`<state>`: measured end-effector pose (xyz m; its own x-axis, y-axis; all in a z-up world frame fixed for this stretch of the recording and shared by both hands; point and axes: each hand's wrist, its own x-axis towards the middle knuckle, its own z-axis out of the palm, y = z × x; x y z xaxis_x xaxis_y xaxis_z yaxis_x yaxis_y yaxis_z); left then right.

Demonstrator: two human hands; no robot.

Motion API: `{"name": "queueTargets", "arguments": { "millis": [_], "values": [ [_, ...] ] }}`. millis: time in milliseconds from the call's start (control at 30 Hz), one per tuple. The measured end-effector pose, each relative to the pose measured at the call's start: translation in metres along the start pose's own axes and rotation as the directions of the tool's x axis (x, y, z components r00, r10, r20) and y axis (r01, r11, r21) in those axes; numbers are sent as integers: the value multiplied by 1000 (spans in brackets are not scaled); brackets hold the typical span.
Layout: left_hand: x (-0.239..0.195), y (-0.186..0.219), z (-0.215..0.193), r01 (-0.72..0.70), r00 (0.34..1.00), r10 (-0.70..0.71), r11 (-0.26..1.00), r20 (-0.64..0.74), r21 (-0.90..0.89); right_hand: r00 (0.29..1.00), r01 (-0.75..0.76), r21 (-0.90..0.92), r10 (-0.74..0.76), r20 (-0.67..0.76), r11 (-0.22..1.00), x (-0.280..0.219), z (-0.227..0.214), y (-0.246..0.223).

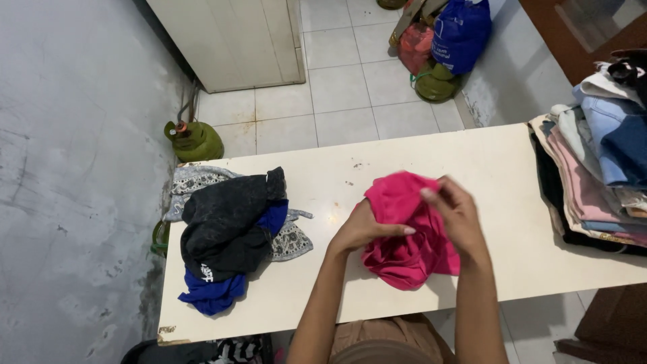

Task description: Folding various garments including a black t-shirt and a pink top on a white surface.

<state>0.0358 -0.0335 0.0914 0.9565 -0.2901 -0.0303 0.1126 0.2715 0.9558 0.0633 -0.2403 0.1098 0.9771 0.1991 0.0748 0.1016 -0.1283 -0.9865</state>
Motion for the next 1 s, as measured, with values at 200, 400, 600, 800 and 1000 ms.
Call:
{"name": "queueTargets", "arguments": {
  "millis": [200,400,600,800,1000],
  "values": [
    [11,-27,-18,94,931,181,723,-318,685,833,165,379,77,-548,911,-19,-35,-50],
    [17,-37,-54,281,820,139,747,-556,602,528,601,202,-194,-827,773,-40,-69,-44],
    [0,-20,-61,230,732,332,701,-595,675,551,286,-24,-185,-814,958,-34,-81,-36],
    [8,-28,-20,-14,722,374,849,-581,529,840,39,-488,-293,-456,872,-14,-15,-4],
    [18,-46,-3,-255,743,568,729,-354,635,959,278,-513,-203,199,812,-5,38,22]
  ]
}}
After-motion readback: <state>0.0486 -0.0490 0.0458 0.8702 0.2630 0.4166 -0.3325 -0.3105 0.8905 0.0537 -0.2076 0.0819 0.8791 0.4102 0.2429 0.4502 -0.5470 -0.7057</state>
